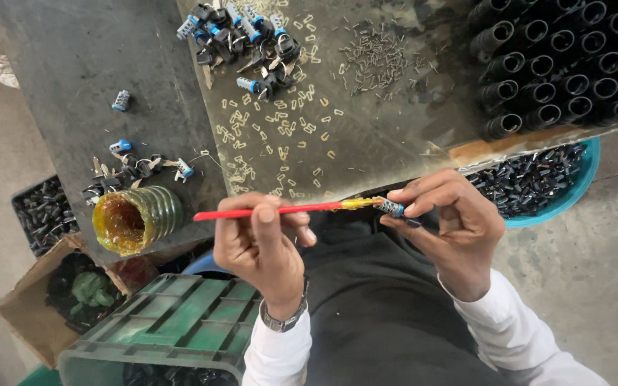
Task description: The person holds a small cylindrical component in one hand and uses a red-handled brush to coat it with a yellow adhesive or flux from a jar. They rub the component with their fingers, dip the brush again, apply more coating, and place the finished component on the work table with a pile of similar parts.
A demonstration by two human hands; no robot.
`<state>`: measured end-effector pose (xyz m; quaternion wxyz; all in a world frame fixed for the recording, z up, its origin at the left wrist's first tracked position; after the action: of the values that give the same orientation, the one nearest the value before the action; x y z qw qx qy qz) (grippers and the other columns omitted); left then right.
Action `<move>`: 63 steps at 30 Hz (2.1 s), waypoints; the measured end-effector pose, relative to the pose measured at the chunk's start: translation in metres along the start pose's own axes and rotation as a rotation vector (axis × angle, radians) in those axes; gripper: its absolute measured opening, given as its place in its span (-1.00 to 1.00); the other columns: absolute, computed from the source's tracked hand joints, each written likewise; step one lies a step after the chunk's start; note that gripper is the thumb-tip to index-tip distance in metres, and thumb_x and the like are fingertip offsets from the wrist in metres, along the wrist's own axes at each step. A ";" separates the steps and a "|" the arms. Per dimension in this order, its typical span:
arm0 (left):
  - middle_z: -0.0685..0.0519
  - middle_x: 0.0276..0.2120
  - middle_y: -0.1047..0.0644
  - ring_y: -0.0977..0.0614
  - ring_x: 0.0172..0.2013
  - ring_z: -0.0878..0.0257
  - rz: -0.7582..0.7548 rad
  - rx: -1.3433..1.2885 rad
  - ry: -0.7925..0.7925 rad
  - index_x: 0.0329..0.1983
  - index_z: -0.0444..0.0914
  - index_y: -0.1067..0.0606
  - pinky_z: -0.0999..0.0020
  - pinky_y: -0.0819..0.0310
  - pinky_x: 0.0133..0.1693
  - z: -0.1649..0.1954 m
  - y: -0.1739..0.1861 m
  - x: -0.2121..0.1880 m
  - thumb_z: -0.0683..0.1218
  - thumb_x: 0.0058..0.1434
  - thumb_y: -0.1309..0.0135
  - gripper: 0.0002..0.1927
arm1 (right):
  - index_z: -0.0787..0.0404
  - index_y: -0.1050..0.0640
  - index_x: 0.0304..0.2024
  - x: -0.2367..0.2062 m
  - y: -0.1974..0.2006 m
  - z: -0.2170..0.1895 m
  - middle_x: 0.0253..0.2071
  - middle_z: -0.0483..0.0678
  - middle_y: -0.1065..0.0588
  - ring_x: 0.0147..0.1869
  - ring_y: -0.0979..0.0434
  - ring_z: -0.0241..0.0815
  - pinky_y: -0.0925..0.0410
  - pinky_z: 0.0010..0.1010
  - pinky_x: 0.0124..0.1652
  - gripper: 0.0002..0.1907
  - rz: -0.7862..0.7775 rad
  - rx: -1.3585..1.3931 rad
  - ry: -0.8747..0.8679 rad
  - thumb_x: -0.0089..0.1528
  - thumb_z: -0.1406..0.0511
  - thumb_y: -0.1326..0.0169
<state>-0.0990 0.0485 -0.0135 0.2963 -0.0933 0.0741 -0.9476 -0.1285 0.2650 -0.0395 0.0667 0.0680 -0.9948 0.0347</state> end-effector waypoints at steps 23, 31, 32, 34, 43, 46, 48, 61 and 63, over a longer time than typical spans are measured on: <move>-0.18 -0.46 -0.51 -0.47 -0.64 0.18 0.638 0.420 -0.627 -0.10 -0.38 -0.39 0.38 -0.27 -0.64 0.103 0.191 0.028 0.02 0.54 -0.12 -0.66 | 0.35 -0.42 -0.04 -0.077 0.124 0.092 0.10 0.09 -0.47 0.24 -0.51 -0.13 -0.40 -0.38 0.27 -0.74 0.230 -0.360 -0.159 0.37 0.60 -0.24; -0.02 -0.24 -0.58 -0.61 -0.32 0.19 0.699 0.739 -0.757 0.01 -0.27 -0.46 0.34 -0.45 -0.30 0.121 0.133 0.019 -0.10 0.48 -0.16 -0.82 | 0.40 -0.46 0.10 -0.067 0.170 0.152 0.11 0.09 -0.44 0.13 -0.46 -0.13 -0.38 -0.40 0.15 -0.62 0.295 -0.727 -0.031 0.29 0.63 -0.25; 0.00 -0.22 -0.58 -0.62 -0.28 0.19 0.552 0.750 -0.773 0.02 -0.25 -0.47 0.33 -0.47 -0.25 0.113 0.113 0.019 -0.12 0.47 -0.17 -0.84 | 0.40 -0.47 0.09 -0.066 0.164 0.151 0.09 0.10 -0.42 0.09 -0.45 -0.12 -0.40 -0.40 0.11 -0.63 0.279 -0.781 -0.003 0.28 0.64 -0.25; 0.03 -0.17 -0.59 -0.65 -0.20 0.18 0.126 0.857 -0.645 0.03 -0.22 -0.49 0.31 -0.51 -0.17 0.086 0.071 0.035 -0.17 0.45 -0.19 -0.85 | 0.40 -0.45 0.14 -0.066 0.155 0.153 0.14 0.06 -0.40 0.09 -0.45 -0.17 -0.40 -0.46 0.10 -0.64 0.319 -0.657 -0.007 0.34 0.61 -0.24; 0.05 -0.04 -0.50 -0.65 -0.22 0.03 -0.266 1.254 -0.418 -0.06 -0.07 -0.55 0.19 -0.49 -0.28 -0.012 -0.016 0.125 -0.14 0.20 -0.23 -0.75 | 0.34 -0.51 -0.07 -0.068 0.079 0.062 -0.02 0.07 -0.54 0.05 -0.57 -0.13 -0.45 -0.44 0.08 -0.86 0.331 -0.603 0.141 0.42 0.57 -0.19; 0.07 -0.07 -0.54 -0.64 -0.38 0.14 -0.254 1.215 -0.312 -0.11 -0.14 -0.54 0.25 -0.49 -0.32 -0.006 -0.009 0.112 -0.15 0.22 -0.25 -0.80 | 0.29 -0.53 -0.15 -0.054 0.052 0.031 -0.10 0.07 -0.58 -0.04 -0.63 -0.09 -0.46 -0.43 -0.01 -0.86 0.253 -0.561 0.189 0.31 0.53 -0.22; 0.07 -0.14 -0.57 -0.62 -0.47 0.22 -0.244 1.153 -0.251 -0.10 -0.20 -0.53 0.30 -0.47 -0.36 0.004 -0.005 0.093 -0.17 0.23 -0.25 -0.80 | 0.27 -0.54 -0.17 -0.038 0.035 0.011 -0.14 0.06 -0.58 -0.07 -0.64 -0.07 -0.47 -0.41 -0.03 -0.83 0.171 -0.506 0.251 0.24 0.52 -0.24; 0.14 -0.20 -0.56 -0.58 -0.37 0.37 -0.499 0.703 -0.261 0.02 -0.15 -0.57 0.47 -0.45 -0.33 0.021 -0.040 0.011 -0.20 0.36 -0.24 -0.80 | 0.30 -0.56 -0.02 -0.032 -0.022 0.036 -0.35 -0.10 -0.45 -0.29 -0.39 -0.35 -0.34 -0.51 -0.24 -0.75 -0.238 0.039 -0.390 0.42 0.27 0.05; 0.13 -0.18 -0.54 -0.56 -0.33 0.32 -0.555 0.860 -0.351 0.05 -0.13 -0.59 0.38 -0.40 -0.24 0.006 -0.041 0.012 -0.15 0.31 -0.26 -0.75 | 0.31 -0.53 0.00 -0.047 -0.015 0.050 -0.37 -0.11 -0.40 -0.31 -0.29 -0.35 -0.28 -0.52 -0.27 -0.75 -0.173 0.085 -0.475 0.39 0.31 0.08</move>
<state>-0.1293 0.0745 0.0023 0.0541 -0.1365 -0.3984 -0.9054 -0.0867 0.2524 -0.0948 -0.1690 0.1619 -0.9707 0.0538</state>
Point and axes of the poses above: each hand's wrist, its own x-axis towards the middle knuckle, its own y-axis out of the back of the hand, z = x × y, the point moved 5 cm from there along x, towards the middle knuckle
